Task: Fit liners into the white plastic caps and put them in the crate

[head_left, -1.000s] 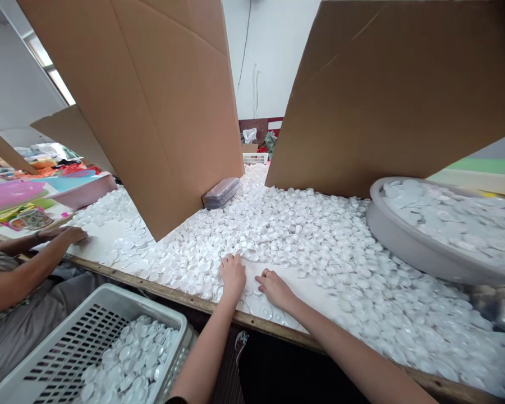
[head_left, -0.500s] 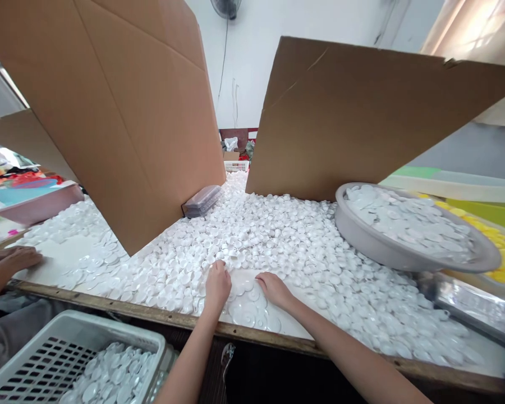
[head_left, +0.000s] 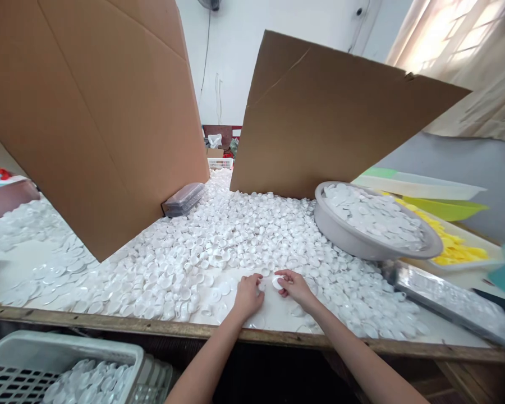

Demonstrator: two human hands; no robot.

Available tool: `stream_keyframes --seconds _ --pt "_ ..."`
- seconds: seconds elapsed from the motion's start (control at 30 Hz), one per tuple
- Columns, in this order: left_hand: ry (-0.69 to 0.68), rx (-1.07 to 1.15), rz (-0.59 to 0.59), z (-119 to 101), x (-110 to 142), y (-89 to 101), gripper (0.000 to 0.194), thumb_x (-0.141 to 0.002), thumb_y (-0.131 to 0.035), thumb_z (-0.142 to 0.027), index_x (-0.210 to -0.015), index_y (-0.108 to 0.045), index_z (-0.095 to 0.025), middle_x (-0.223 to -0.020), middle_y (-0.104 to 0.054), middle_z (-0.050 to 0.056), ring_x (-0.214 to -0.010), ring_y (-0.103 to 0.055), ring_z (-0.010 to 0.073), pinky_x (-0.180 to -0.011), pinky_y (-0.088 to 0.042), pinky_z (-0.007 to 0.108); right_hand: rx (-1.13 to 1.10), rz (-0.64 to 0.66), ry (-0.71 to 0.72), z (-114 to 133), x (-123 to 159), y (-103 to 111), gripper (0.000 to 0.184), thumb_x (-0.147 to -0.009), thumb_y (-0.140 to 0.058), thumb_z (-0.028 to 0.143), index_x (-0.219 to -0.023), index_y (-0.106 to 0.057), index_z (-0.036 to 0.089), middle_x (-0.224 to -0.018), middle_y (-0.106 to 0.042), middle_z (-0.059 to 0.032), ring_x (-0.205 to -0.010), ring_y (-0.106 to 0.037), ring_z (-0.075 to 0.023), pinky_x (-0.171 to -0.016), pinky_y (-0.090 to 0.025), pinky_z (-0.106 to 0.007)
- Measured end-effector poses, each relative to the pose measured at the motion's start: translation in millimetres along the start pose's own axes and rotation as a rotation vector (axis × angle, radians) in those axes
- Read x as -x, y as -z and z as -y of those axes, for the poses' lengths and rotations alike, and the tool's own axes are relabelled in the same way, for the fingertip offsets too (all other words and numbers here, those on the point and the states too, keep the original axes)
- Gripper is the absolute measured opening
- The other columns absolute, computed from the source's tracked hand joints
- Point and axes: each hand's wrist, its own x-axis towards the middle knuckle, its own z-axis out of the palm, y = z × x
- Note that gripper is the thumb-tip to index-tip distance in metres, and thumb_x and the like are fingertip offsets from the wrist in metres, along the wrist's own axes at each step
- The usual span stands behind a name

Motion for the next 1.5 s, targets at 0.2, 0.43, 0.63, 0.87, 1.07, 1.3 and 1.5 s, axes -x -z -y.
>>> stream_keyframes --seconds 0.2,0.43,0.63,0.87,1.07,1.3,1.5 --pt "0.109 0.09 0.001 15 -2 -7.2 0.05 -0.063 -0.056 -0.021 -0.108 -0.035 -0.02 -0.083 -0.056 0.0 -0.083 -0.047 0.016 -0.074 -0.034 0.027 0.083 0.151 -0.014 -2 -14 -29 0.015 -0.07 -0.05 0.015 -0.085 -0.05 0.013 -0.049 -0.05 0.0045 -0.039 -0.047 -0.0053 -0.038 -0.039 -0.015" --pt "0.117 0.188 0.003 16 -1 -7.4 0.053 -0.063 -0.055 -0.025 -0.111 -0.033 -0.02 -0.079 -0.057 0.0 -0.076 -0.051 0.0145 -0.067 -0.037 0.025 0.195 0.304 -0.173 5 -29 -34 0.009 -0.07 -0.053 0.016 -0.071 -0.044 0.013 -0.049 -0.052 0.0032 -0.042 -0.052 -0.0081 -0.042 -0.044 -0.019" --pt "0.15 0.22 0.111 17 -13 2.7 0.046 -0.07 -0.047 -0.024 -0.113 -0.033 -0.02 -0.077 -0.058 0.0 -0.071 -0.052 0.0128 -0.066 -0.037 0.023 0.143 0.279 -0.125 -2 -26 -31 0.019 -0.064 -0.061 0.021 -0.066 -0.044 0.013 -0.054 -0.053 0.0028 -0.045 -0.055 -0.0094 -0.047 -0.048 -0.022" --pt "0.252 -0.318 -0.039 0 -42 -12.0 0.03 -0.083 -0.027 -0.035 -0.092 -0.049 -0.018 -0.092 -0.053 0.007 -0.091 -0.043 0.0203 -0.075 -0.03 0.031 0.04 0.301 -0.177 -7 -26 -25 0.019 -0.058 -0.062 0.013 -0.07 -0.047 0.014 -0.058 -0.052 0.0048 -0.05 -0.056 -0.0084 -0.054 -0.05 -0.023" --pt "0.151 -0.413 -0.02 0 -41 -18.2 0.024 -0.083 -0.027 -0.032 -0.094 -0.046 -0.02 -0.094 -0.048 0.006 -0.09 -0.038 0.0196 -0.075 -0.027 0.032 0.068 0.439 -0.352 3 -41 -13 0.023 -0.048 -0.064 0.005 -0.065 -0.052 0.013 -0.052 -0.053 0.0049 -0.055 -0.056 -0.0104 -0.06 -0.05 -0.025" --pt "0.148 -0.283 0.002 0 -45 -21.5 0.02 -0.08 -0.036 -0.027 -0.097 -0.044 -0.02 -0.093 -0.048 0.007 -0.091 -0.036 0.0207 -0.075 -0.025 0.032 0.189 0.406 -0.35 8 -48 -15 0.019 -0.044 -0.063 0.003 -0.055 -0.051 0.013 -0.044 -0.053 0.0037 -0.048 -0.055 -0.0121 -0.05 -0.048 -0.023" --pt "0.175 -0.285 -0.006 -13 -43 -14.2 0.026 -0.083 -0.029 -0.032 -0.088 -0.049 -0.016 -0.077 -0.053 0.009 -0.088 -0.041 0.0228 -0.076 -0.026 0.035 0.321 0.307 -0.201 17 -30 -26 0.019 -0.046 -0.06 0.004 -0.053 -0.045 0.014 -0.042 -0.049 0.0054 -0.044 -0.053 -0.0116 -0.045 -0.045 -0.022"
